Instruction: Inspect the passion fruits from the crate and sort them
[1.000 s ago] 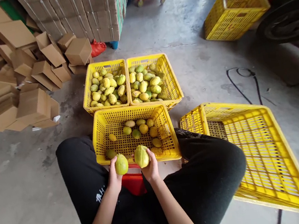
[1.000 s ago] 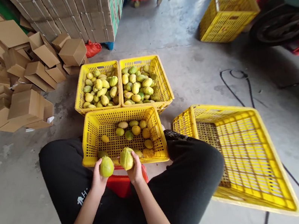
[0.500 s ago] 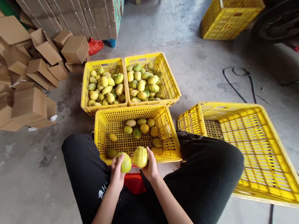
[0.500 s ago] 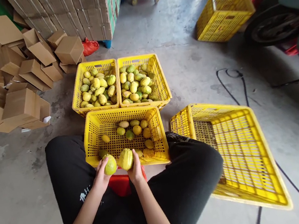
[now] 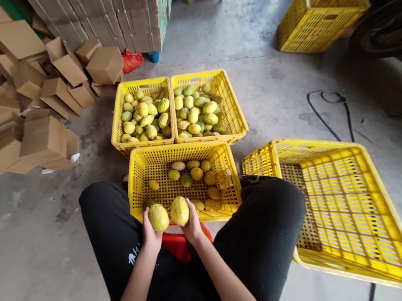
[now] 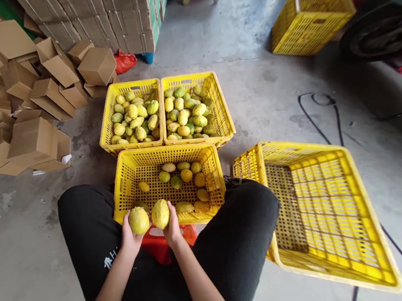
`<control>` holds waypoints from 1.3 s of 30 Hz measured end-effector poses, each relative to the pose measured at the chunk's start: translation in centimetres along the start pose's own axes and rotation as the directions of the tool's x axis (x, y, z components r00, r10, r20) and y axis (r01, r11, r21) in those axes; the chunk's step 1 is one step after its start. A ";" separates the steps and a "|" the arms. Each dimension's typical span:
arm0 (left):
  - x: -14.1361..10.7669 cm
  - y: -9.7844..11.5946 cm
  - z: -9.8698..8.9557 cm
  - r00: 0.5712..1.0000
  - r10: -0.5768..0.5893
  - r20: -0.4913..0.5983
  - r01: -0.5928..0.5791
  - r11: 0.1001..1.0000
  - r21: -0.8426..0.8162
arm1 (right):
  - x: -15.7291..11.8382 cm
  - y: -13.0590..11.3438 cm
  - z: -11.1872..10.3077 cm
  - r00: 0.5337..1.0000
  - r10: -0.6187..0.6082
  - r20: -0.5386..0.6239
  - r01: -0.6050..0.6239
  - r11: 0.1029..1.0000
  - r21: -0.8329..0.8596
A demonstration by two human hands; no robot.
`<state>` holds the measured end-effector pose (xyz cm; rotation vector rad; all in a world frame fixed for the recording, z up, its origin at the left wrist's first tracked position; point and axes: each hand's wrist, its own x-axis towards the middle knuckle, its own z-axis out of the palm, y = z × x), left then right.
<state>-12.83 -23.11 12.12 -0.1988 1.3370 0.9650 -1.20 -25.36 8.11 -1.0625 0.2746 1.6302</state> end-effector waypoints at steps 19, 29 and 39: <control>-3.1 4.0 1.5 0.984 0.164 -0.066 -0.172 0.975 -0.142 | -1.9 -5.0 -2.0 0.994 -0.113 0.010 0.110 0.982 0.153; -2.1 1.9 1.7 0.997 -0.070 0.015 0.066 0.979 0.192 | -2.0 -4.3 -1.9 0.998 0.007 0.061 -0.012 0.997 0.078; -0.9 0.0 1.9 0.975 0.150 0.164 -0.182 0.962 0.203 | 0.3 -1.1 -0.7 0.999 -0.014 0.042 0.009 0.994 0.110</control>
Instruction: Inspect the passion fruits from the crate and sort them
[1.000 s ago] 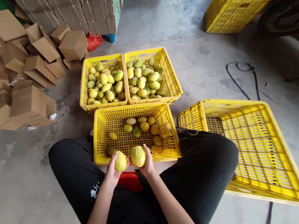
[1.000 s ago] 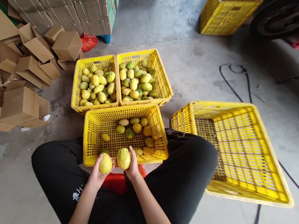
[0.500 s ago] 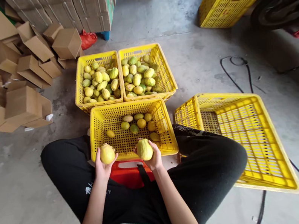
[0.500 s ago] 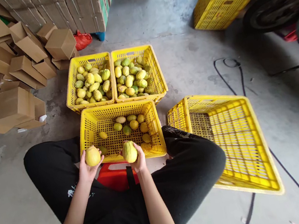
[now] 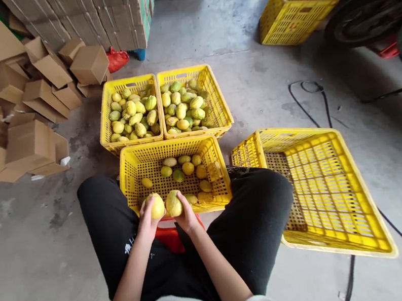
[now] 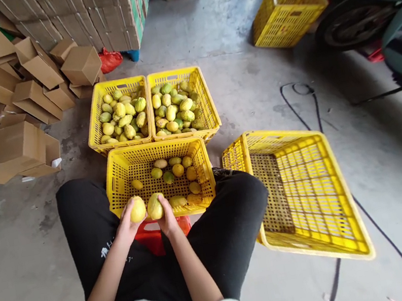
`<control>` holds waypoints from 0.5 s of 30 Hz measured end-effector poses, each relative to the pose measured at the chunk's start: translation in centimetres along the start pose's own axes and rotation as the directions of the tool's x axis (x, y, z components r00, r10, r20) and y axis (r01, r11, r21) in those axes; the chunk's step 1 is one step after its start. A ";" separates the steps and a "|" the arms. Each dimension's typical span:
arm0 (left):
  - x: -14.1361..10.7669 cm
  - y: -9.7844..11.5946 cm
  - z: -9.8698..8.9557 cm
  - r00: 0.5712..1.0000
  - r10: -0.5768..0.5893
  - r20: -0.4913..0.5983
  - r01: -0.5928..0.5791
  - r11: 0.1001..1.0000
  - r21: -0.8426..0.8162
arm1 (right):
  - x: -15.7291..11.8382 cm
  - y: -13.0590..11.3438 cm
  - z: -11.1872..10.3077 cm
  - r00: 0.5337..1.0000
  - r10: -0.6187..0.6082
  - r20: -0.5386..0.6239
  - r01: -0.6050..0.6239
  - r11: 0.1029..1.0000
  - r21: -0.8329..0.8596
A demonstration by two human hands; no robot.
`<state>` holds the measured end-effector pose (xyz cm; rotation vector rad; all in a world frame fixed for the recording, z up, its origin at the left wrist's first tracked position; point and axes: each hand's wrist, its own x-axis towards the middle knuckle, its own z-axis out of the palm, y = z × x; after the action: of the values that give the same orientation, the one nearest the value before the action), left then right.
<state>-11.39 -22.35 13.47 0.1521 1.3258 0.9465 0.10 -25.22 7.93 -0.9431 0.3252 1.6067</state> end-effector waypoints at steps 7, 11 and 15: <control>-0.3 0.5 -1.7 0.997 0.003 0.071 -0.006 0.999 0.036 | 0.0 -0.4 -0.8 0.999 0.039 -0.006 -0.039 0.999 -0.027; -0.3 0.3 -2.7 0.998 -0.061 -0.020 0.061 0.998 0.026 | -0.4 -1.1 -1.5 0.996 0.054 -0.070 -0.057 0.998 -0.033; 0.5 -0.2 -3.3 0.990 -0.124 -0.073 0.125 0.992 0.021 | -1.2 -1.2 -0.8 0.996 0.036 -0.078 -0.035 0.999 0.005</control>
<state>-14.18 -23.49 12.08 0.0544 1.3976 0.8360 1.50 -26.27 8.57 -1.0039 0.4010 1.6036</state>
